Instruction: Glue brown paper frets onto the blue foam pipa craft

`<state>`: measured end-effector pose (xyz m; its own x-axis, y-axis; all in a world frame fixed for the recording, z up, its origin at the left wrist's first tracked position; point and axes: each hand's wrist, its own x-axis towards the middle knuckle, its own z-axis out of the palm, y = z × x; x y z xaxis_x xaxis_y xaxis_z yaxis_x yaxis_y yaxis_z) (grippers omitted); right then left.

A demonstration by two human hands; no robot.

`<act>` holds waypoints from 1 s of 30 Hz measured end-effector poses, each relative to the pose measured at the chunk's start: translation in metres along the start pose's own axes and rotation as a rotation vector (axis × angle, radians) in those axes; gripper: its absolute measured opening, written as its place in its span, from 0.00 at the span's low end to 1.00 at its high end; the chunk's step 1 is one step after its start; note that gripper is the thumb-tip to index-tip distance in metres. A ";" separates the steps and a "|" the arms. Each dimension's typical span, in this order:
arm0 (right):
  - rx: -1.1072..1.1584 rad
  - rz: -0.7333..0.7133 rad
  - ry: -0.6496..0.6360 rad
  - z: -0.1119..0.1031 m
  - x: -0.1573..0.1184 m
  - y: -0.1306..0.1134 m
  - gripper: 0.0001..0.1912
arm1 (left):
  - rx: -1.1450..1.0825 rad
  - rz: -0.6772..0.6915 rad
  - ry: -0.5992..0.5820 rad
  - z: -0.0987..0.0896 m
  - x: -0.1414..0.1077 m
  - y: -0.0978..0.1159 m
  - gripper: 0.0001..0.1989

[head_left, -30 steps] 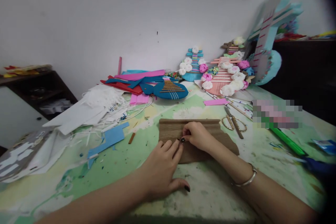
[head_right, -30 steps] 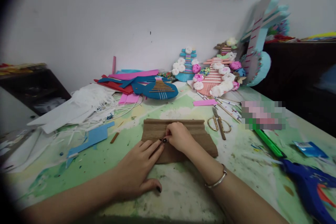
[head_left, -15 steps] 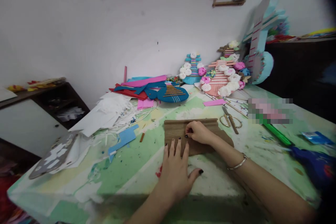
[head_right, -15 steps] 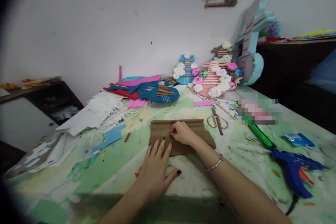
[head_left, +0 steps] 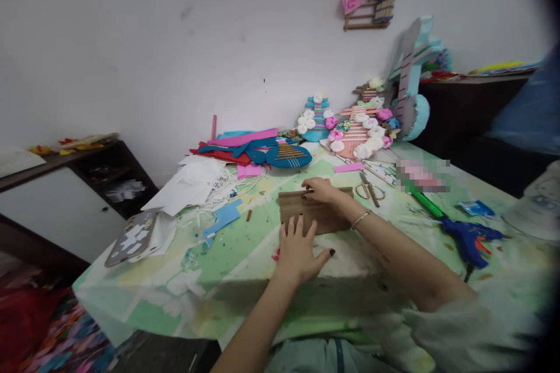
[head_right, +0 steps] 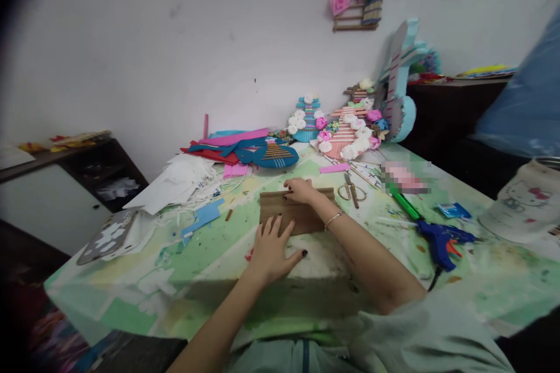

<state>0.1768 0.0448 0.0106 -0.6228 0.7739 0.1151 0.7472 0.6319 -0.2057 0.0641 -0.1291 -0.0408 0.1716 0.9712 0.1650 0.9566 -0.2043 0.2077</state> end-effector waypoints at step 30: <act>-0.018 -0.238 -0.340 -0.018 -0.022 -0.039 0.14 | -0.265 0.068 0.093 -0.007 0.003 -0.016 0.36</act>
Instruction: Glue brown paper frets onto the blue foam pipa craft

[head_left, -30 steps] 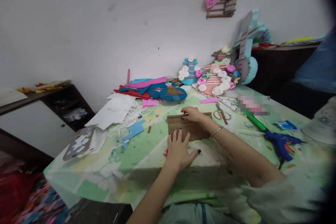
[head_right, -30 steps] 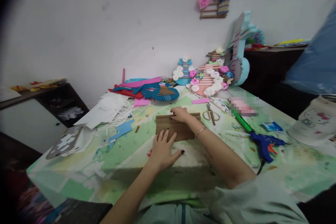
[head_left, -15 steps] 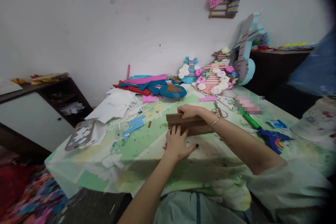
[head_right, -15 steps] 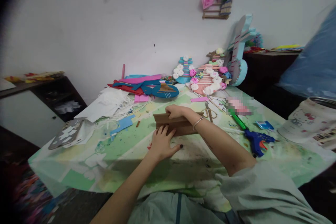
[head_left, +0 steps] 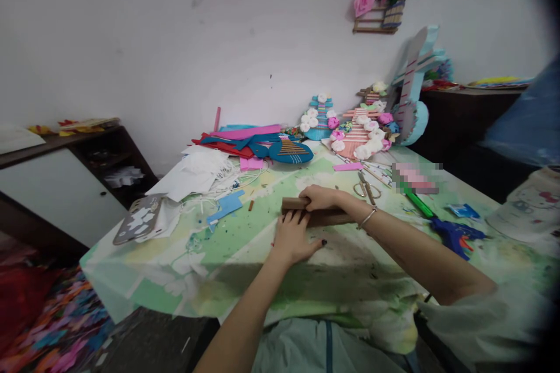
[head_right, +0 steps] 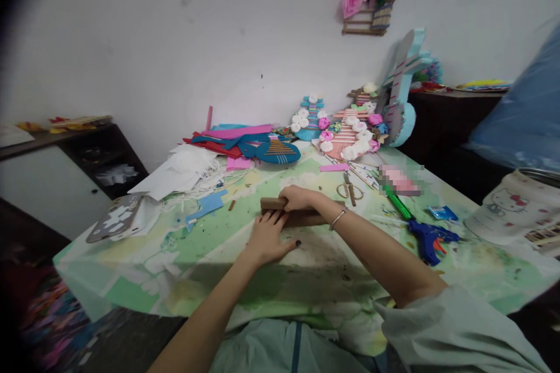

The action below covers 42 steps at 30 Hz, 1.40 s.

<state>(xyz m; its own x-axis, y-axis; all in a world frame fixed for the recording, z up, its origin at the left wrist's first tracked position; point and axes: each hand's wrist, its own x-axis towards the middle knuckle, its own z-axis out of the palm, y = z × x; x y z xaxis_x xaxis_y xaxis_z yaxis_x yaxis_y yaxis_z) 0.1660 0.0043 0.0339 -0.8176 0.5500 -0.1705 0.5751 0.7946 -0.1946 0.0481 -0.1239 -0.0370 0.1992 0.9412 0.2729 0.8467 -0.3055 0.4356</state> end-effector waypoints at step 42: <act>0.065 -0.052 0.233 0.032 -0.038 -0.011 0.13 | -0.344 -0.259 0.190 -0.008 0.024 -0.062 0.26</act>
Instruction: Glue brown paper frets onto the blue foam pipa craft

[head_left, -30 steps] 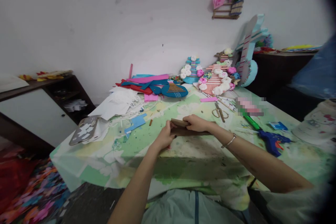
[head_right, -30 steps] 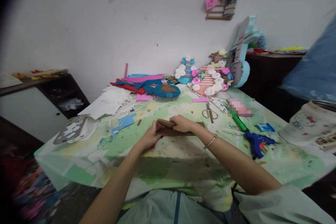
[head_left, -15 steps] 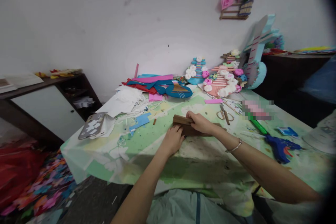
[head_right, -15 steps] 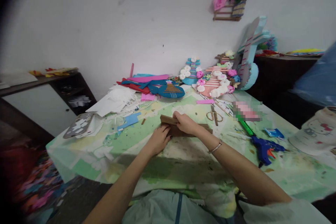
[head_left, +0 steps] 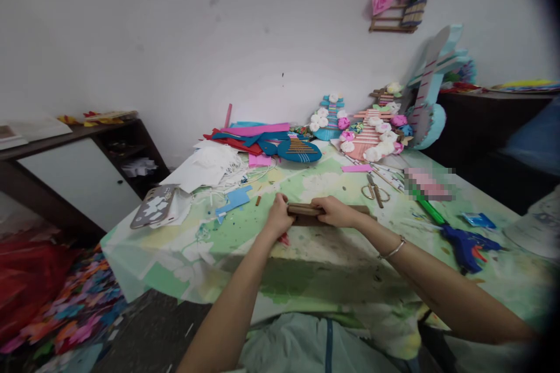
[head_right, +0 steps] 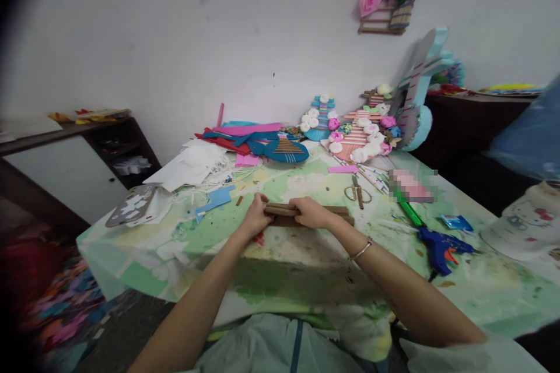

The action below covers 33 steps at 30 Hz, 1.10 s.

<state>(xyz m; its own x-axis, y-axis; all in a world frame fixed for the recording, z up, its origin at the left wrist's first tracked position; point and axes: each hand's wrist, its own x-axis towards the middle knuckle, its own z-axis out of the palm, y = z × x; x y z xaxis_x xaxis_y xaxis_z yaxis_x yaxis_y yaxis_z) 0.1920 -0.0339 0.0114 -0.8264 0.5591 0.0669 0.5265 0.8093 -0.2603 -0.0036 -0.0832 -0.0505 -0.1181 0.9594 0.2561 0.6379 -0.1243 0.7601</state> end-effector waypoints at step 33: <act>-0.059 -0.183 0.105 0.032 -0.035 -0.031 0.14 | 0.178 -0.004 -0.868 0.022 0.112 0.048 0.16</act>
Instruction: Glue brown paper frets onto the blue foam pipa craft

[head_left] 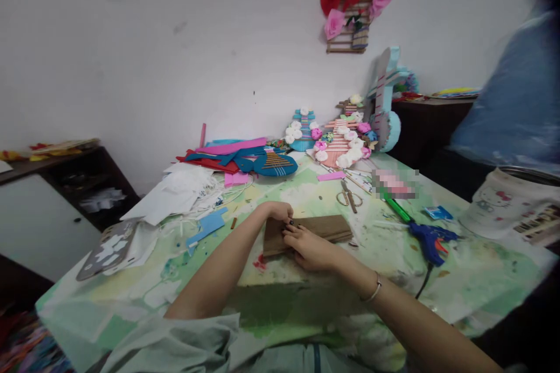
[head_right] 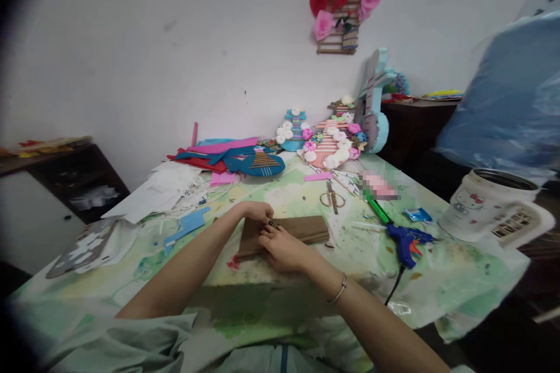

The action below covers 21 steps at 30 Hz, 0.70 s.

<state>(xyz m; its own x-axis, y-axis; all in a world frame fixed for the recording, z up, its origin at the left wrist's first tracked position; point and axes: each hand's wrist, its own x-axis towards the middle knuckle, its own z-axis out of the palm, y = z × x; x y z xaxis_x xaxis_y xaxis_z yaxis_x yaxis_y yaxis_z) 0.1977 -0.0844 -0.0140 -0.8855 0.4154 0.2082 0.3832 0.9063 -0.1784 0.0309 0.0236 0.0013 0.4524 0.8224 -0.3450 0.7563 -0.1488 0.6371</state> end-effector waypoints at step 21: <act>1.139 0.446 0.483 -0.018 0.067 0.096 0.20 | -0.997 0.383 0.810 -0.001 -0.032 -0.022 0.21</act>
<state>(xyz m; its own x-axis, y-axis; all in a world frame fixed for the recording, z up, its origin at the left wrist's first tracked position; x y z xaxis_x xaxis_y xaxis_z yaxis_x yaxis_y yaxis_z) 0.1800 0.0321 -0.0003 -0.4677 0.8611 0.1994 -0.0288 0.2106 -0.9771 -0.0008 0.0014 -0.0009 -0.1109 0.9622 0.2486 -0.1767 -0.2653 0.9478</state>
